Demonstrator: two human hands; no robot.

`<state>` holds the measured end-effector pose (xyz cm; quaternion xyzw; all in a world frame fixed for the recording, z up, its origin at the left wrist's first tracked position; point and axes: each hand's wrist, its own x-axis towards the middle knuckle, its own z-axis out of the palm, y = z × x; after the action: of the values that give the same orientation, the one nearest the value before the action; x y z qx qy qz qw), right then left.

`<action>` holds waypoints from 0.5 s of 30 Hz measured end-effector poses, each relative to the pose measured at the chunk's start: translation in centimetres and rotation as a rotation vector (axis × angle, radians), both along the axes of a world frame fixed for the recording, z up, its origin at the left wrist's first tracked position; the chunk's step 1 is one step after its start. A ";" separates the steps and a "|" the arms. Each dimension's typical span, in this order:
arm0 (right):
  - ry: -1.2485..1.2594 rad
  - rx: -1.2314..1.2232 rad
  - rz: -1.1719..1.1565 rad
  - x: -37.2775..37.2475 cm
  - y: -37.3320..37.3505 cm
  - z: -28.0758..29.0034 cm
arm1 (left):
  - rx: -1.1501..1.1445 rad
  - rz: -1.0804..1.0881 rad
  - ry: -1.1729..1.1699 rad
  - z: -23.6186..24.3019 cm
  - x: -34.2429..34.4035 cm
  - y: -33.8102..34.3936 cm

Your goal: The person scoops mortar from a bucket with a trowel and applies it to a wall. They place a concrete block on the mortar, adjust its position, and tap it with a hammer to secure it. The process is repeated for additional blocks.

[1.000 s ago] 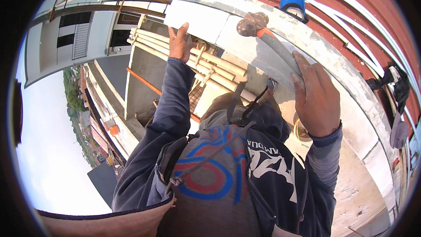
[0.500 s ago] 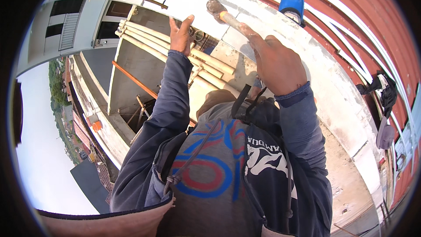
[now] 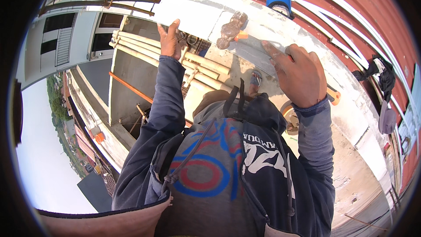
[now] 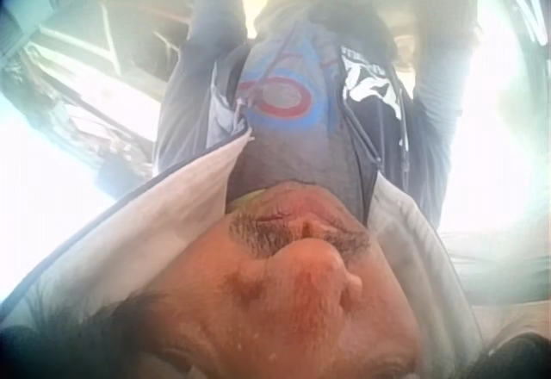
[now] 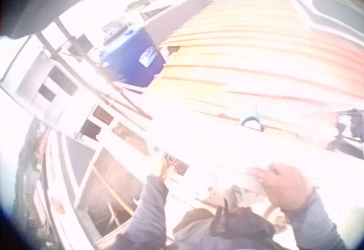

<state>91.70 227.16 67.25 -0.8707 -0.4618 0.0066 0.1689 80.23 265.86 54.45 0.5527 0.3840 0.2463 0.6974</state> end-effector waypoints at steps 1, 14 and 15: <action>-0.062 -0.026 -0.009 0.1 -0.7 -0.3 | 0.014 -0.010 -0.090 0.1 0.2 -0.3; 0.001 0.402 -0.414 -12.7 -7.3 -0.4 | -0.059 -0.214 0.235 -5.0 -11.7 -3.2; 0.065 0.350 -0.482 -15.6 -7.4 -1.4 | -0.047 -0.307 0.283 -8.0 -14.5 -2.9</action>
<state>76.11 219.73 65.82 -0.9122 -0.2303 -0.0857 0.3278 65.71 263.00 46.42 0.6175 0.3952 0.0482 0.6784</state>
